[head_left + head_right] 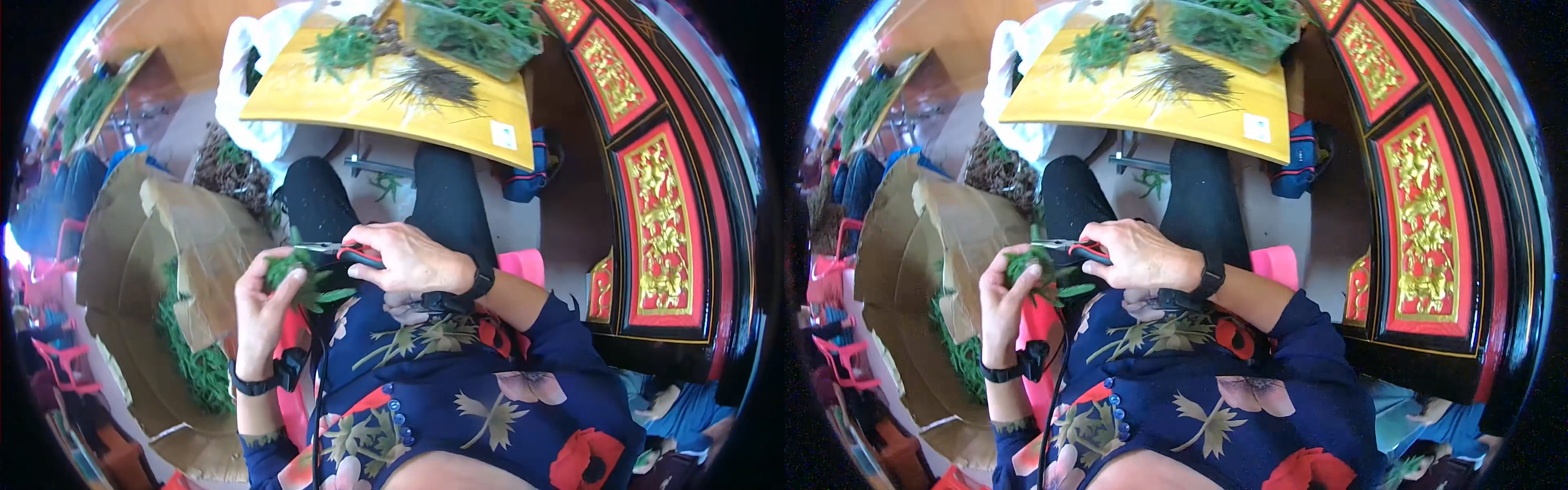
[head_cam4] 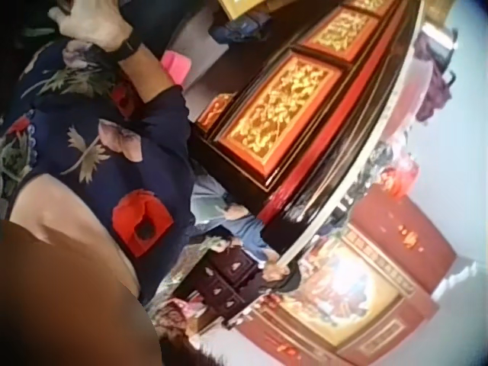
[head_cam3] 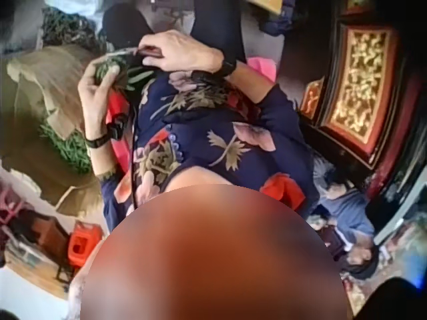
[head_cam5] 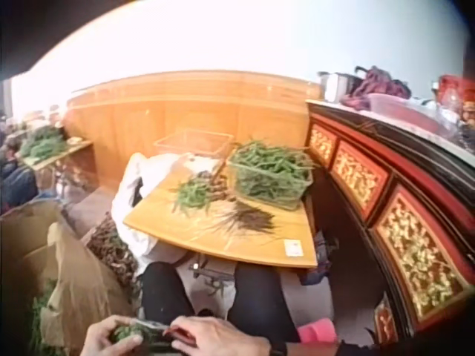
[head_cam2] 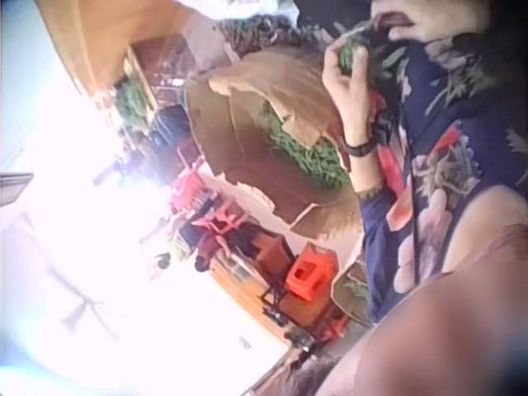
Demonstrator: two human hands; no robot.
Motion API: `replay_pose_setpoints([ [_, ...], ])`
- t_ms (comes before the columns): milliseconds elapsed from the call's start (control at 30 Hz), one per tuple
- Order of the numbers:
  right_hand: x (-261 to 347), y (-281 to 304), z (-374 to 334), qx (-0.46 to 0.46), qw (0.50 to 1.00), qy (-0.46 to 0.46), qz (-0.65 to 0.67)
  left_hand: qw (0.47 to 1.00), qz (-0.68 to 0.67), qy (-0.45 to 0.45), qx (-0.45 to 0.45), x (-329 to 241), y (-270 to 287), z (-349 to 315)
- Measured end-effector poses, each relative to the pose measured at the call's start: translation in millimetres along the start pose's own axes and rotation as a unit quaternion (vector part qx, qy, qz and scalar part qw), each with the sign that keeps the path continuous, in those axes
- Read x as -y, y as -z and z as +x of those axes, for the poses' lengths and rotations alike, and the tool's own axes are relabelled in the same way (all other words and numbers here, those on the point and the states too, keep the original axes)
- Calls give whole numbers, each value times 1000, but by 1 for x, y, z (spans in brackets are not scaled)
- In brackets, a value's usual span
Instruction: The person is assembling artificial green leaves by attaching them to stems and using pliers to trim or secure components.
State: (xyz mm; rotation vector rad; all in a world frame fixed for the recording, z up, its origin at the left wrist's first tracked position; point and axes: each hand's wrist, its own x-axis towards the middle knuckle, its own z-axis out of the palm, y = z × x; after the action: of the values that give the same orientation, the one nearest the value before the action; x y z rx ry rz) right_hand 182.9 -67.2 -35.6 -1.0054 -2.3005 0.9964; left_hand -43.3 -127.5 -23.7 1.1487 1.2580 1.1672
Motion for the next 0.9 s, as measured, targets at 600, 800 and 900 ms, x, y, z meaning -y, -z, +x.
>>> replay_pose_setpoints([
  [600, -134, 129, -1, -335, 823, -410, -206, 889, 135, -148, -413, -18, 145, -9],
  [800, -188, 173, -1, -326, 762, -476, -295, 959, 100, -65, -256, -9, 80, 24],
  [900, -200, 182, 7, -309, 761, -477, -313, 978, 102, -24, -181, -12, 58, 45],
])
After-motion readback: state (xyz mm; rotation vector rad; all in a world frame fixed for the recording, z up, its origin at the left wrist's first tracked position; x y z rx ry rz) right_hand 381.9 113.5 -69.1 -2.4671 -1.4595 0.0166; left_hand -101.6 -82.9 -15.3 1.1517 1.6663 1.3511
